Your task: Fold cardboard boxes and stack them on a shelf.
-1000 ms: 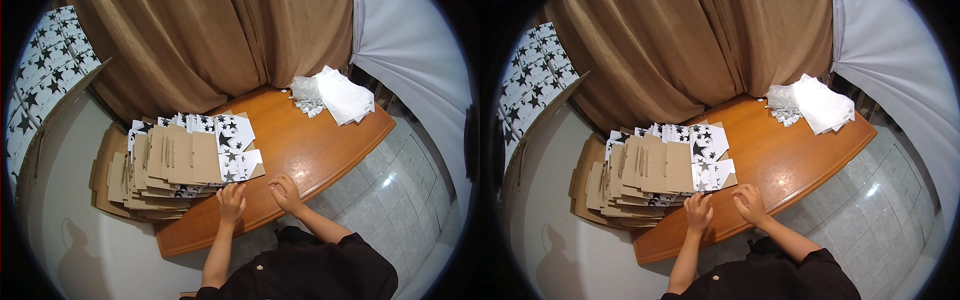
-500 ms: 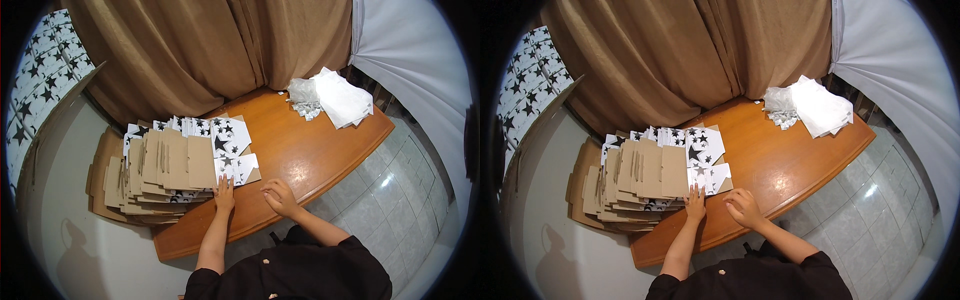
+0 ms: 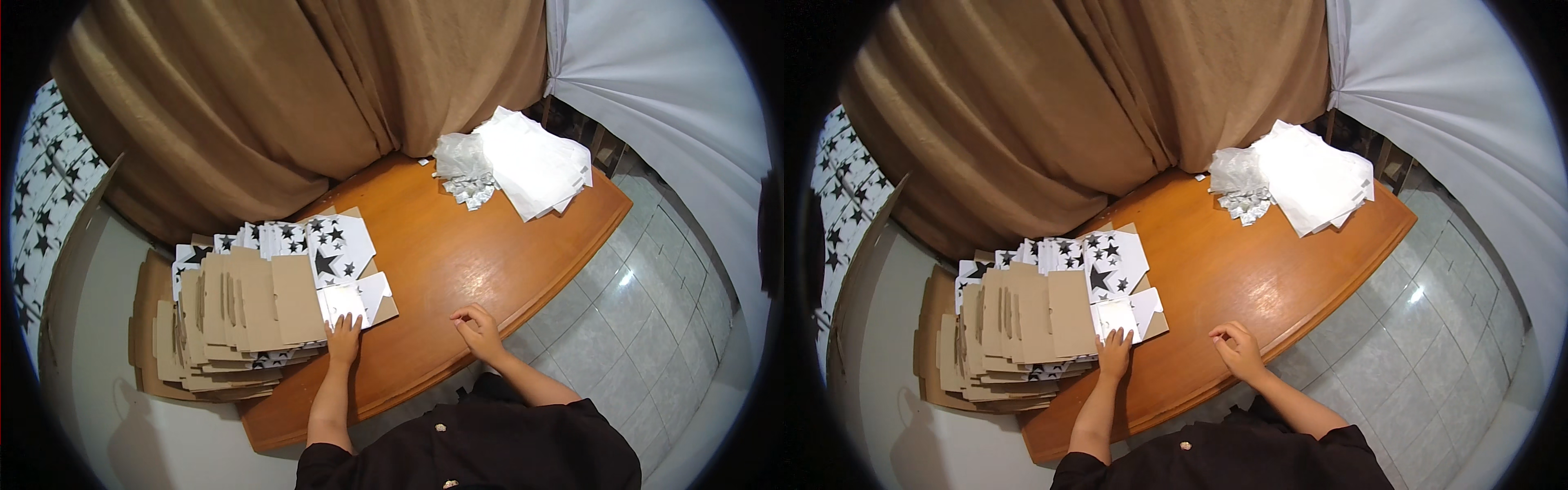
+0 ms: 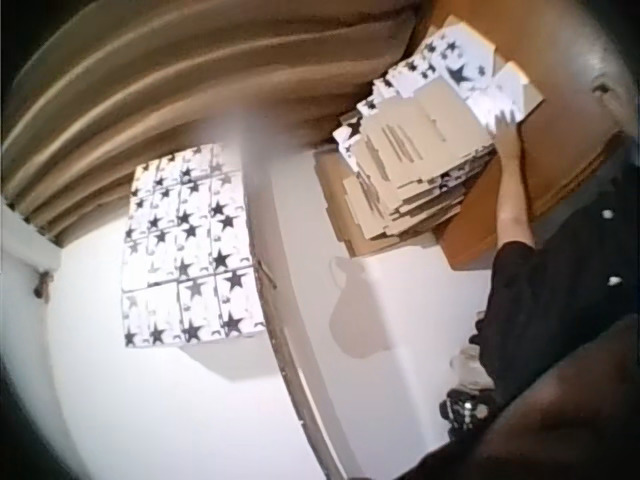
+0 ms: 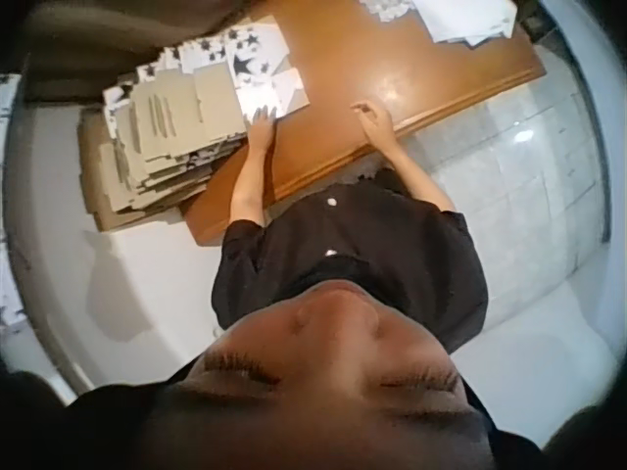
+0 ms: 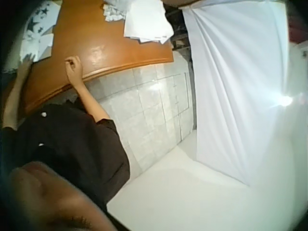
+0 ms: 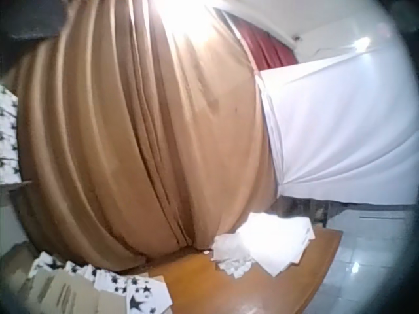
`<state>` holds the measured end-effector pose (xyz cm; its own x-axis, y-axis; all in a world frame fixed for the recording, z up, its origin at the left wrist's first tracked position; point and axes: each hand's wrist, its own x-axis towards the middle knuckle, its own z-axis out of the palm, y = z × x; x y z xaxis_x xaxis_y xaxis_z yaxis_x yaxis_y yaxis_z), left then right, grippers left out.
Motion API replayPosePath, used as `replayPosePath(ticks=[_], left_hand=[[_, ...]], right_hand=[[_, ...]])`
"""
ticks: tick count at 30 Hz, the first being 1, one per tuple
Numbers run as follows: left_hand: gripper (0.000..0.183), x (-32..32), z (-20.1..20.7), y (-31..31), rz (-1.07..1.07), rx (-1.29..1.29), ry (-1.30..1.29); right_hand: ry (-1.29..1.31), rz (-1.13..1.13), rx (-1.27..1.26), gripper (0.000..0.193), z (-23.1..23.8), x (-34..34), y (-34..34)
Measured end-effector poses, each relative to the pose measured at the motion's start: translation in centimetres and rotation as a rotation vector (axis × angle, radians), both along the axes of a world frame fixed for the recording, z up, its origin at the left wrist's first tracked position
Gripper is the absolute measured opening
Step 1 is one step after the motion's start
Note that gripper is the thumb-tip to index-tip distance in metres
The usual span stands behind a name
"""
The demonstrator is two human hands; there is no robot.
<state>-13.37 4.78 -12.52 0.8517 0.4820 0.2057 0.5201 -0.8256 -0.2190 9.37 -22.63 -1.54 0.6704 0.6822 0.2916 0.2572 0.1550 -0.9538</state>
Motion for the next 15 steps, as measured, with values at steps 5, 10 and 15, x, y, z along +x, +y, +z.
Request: replayPosePath(ticks=[5, 10, 15], left_hand=[[0.036, 3.7, 3.3, -1.5, 0.030, -0.076, -0.134], [0.031, 6.7, 5.4, -2.4, 0.032, -0.083, -0.172], [0.025, 9.2, 10.0, -1.9, -0.020, 0.210, -0.492]], right_hand=[[0.017, -0.041, 0.017, 0.009, -0.7, 6.6, -0.7], [0.043, -0.037, 0.010, 0.009, -1.1, 11.6, -1.0], [0.058, -0.015, 0.010, 0.010, -1.7, 14.8, -1.6]])
